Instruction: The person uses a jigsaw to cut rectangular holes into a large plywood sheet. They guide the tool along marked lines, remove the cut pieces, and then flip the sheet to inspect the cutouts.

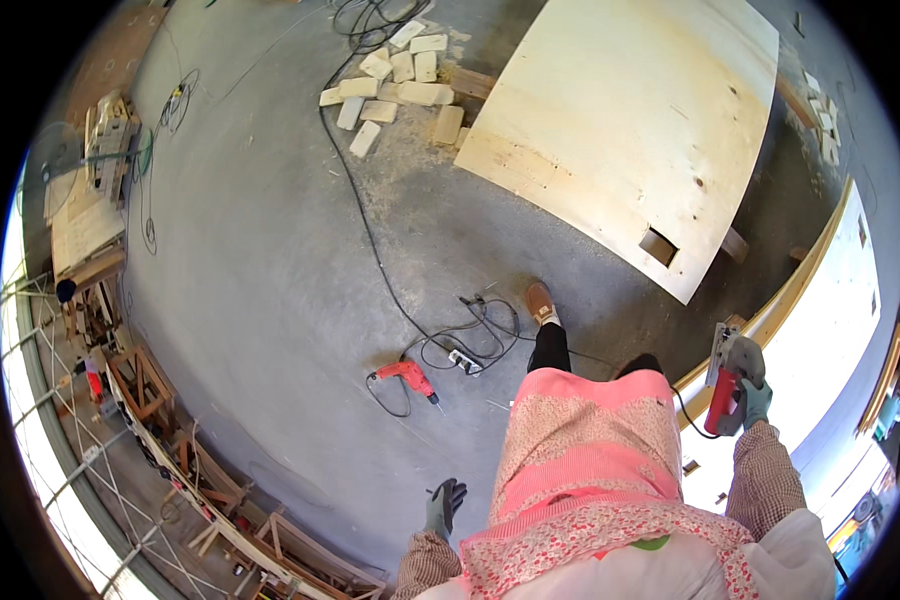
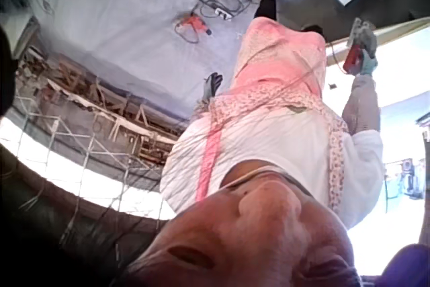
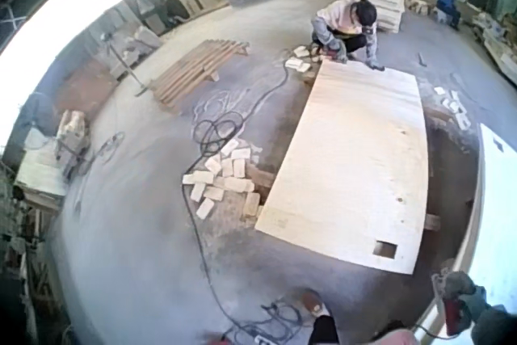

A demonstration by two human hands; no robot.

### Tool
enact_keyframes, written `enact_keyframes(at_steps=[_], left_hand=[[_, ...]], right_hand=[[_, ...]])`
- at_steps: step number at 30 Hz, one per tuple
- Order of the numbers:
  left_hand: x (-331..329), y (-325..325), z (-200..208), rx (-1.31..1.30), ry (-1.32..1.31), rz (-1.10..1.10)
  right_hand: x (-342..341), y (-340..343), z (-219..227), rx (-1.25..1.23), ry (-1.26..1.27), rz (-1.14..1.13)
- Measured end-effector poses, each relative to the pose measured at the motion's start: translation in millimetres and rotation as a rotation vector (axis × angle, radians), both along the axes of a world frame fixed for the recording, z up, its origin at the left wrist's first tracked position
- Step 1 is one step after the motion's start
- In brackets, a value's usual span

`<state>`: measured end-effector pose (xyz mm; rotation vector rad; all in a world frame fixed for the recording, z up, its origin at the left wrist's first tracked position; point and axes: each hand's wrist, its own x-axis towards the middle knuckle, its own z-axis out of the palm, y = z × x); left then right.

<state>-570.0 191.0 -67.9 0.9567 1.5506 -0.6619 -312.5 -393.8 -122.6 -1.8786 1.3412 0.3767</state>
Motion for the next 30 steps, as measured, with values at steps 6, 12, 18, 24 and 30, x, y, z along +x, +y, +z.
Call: enact_keyframes(at_steps=[6, 12, 18, 24, 30], left_hand=[[61, 22, -4, 0.056, -0.128, 0.007], [134, 86, -4, 0.115, -0.125, -0.172], [287, 134, -13, 0.361, -0.379, -0.141], [463, 136, 15, 0.389, -0.358, -1.679], [684, 195, -9, -0.424, -0.583, -0.77]], right_hand=[[4, 41, 25, 0.183, -0.163, -0.323], [29, 78, 4, 0.236, -0.112, -0.317], [70, 122, -45, 0.252, -0.255, -0.229], [123, 164, -64, -0.102, 0.055, 0.259], [197, 263, -37, -0.262, 0.03, 0.272]])
